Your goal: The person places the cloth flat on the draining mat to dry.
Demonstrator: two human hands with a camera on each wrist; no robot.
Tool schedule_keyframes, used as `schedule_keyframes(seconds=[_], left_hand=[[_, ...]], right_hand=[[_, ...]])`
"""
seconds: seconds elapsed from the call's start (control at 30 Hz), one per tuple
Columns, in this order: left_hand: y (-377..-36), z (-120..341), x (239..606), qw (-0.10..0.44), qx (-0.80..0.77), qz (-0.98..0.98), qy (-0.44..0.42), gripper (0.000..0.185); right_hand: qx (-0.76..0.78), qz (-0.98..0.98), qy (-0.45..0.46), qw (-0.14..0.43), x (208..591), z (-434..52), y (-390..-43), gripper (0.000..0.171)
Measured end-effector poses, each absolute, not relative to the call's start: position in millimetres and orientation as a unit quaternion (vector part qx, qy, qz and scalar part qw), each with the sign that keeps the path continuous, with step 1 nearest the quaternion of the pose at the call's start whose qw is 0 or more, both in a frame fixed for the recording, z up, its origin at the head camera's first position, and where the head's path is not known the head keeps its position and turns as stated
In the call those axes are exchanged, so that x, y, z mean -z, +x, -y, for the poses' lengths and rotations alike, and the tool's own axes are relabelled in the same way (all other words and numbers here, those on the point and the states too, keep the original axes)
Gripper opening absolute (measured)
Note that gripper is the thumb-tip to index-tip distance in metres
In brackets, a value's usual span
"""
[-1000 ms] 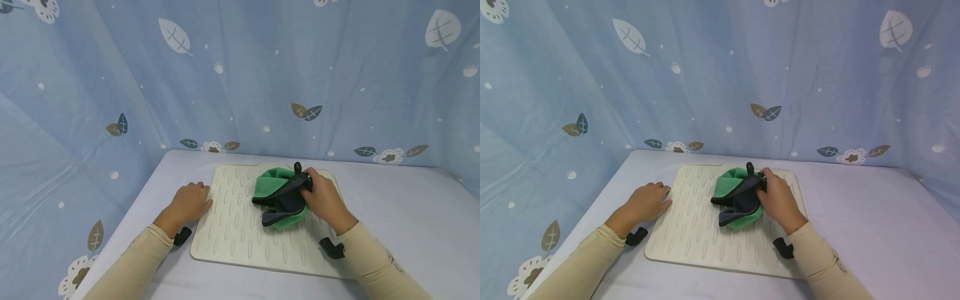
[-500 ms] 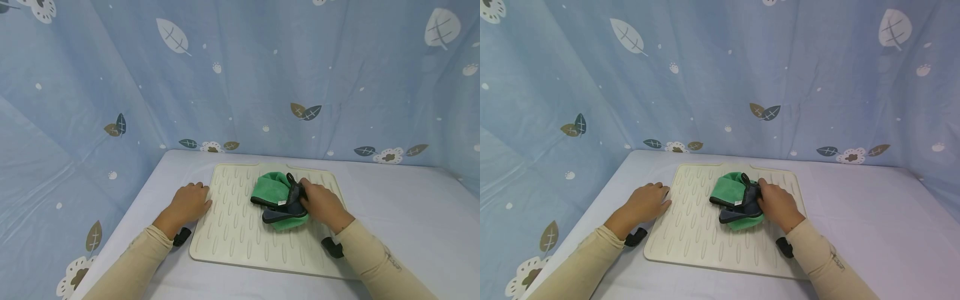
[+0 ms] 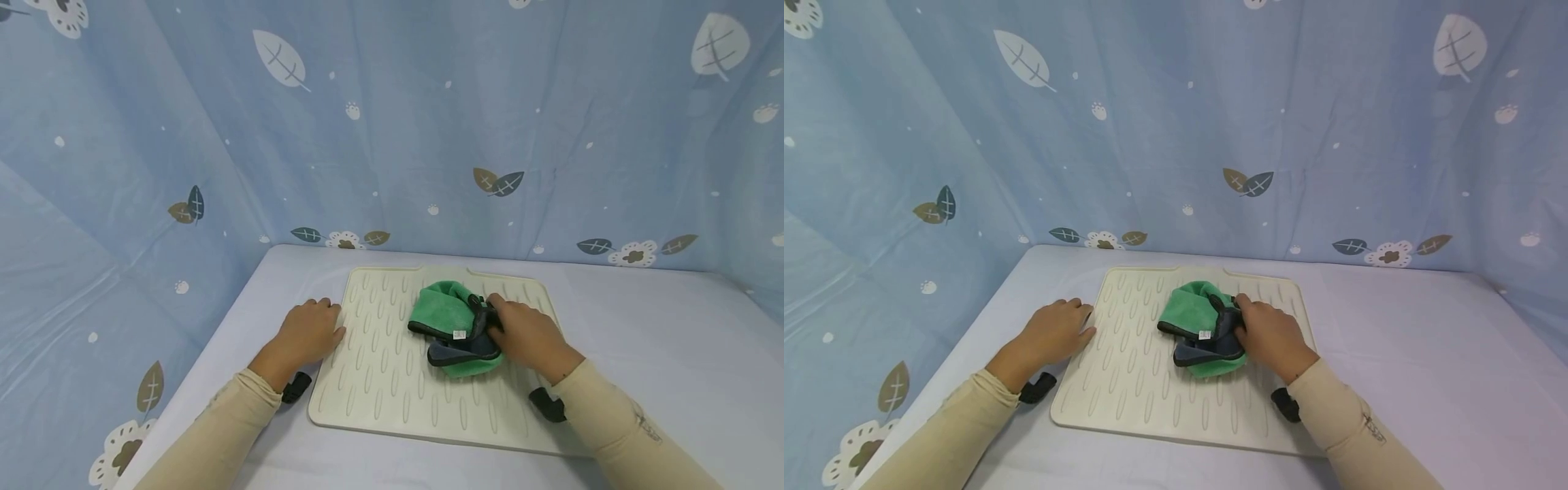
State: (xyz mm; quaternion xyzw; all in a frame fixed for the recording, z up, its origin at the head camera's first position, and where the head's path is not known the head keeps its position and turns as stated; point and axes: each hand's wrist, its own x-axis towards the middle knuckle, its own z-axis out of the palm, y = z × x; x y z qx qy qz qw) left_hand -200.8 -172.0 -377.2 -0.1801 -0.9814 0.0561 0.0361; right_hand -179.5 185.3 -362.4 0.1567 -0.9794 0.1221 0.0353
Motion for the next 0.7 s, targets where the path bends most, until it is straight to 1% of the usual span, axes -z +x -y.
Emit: schedule_keyframes(seconds=[0.27, 0.37, 0.53, 0.7], left_hand=[[-199, 171, 375, 0.041, -0.057, 0.98, -0.186, 0.041], [-199, 171, 375, 0.043, -0.058, 0.98, -0.187, 0.041], [-200, 170, 375, 0.037, -0.057, 0.981, -0.183, 0.041], [-199, 171, 376, 0.034, -0.059, 0.981, -0.181, 0.041]], right_hand=[[-0.153, 0.978, 0.131, 0.051, 355, -198, -165, 0.052], [-0.166, 0.977, 0.119, 0.056, 353, -200, -160, 0.053], [-0.18, 0.975, 0.114, 0.064, 352, -204, -156, 0.046], [-0.189, 0.973, 0.113, 0.071, 353, -206, -155, 0.035]])
